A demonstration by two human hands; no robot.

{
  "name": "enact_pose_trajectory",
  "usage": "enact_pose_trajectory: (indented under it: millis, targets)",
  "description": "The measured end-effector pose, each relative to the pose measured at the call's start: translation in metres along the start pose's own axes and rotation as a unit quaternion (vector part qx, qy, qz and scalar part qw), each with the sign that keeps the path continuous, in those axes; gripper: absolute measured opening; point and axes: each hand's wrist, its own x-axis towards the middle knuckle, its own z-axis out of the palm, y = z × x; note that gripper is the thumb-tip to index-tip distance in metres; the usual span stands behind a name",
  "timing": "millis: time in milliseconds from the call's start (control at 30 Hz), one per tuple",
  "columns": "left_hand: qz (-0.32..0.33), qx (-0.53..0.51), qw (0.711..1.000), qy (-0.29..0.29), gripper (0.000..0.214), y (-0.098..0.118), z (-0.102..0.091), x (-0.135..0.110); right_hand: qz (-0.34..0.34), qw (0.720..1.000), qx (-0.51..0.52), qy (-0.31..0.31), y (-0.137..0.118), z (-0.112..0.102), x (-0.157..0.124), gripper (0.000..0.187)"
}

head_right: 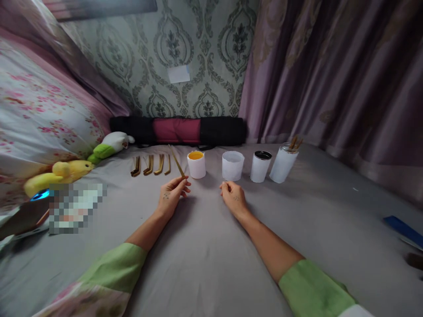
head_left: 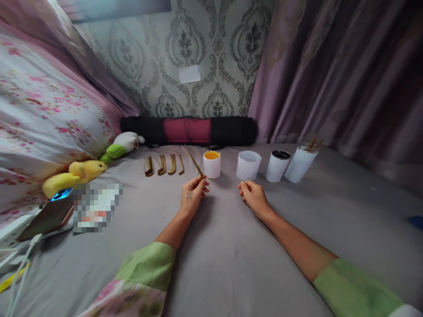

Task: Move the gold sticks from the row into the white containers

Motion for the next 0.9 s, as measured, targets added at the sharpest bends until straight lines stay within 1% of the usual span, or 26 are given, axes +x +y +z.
enact_pose_trajectory:
  millis: [100, 233, 467, 633, 700, 767, 900]
  targets:
    - [0.027, 0.041, 0.999, -0.006, 0.033, -0.001, 0.0, -0.002, 0.002, 1.0, 0.004, -0.004, 0.0, 0.0, 0.0, 0.036]
    - [0.045, 0.106, 0.993, -0.006, 0.029, -0.001, 0.001, -0.005, 0.008, 1.0, 0.011, -0.012, -0.001, -0.001, -0.001, 0.036]
    - [0.115, 0.152, 0.981, -0.02, 0.022, 0.001, 0.004, -0.01, 0.013, 0.999, 0.032, -0.019, -0.004, -0.002, -0.002, 0.037]
    - [0.148, 0.197, 0.969, -0.039, 0.021, 0.002, 0.004, -0.011, 0.021, 0.998, 0.06, -0.024, -0.005, -0.002, -0.003, 0.036]
    - [0.151, 0.205, 0.966, -0.04, 0.02, 0.002, 0.004, -0.012, 0.022, 0.997, 0.07, -0.027, -0.005, -0.002, -0.003, 0.036]
    - [0.142, 0.2, 0.969, -0.039, 0.02, 0.002, 0.004, -0.013, 0.023, 0.996, 0.079, -0.028, -0.006, -0.002, -0.003, 0.035]
    - [0.136, 0.219, 0.964, -0.055, 0.019, 0.0, 0.004, -0.016, 0.025, 0.995, 0.09, -0.03, -0.01, -0.003, -0.004, 0.035]
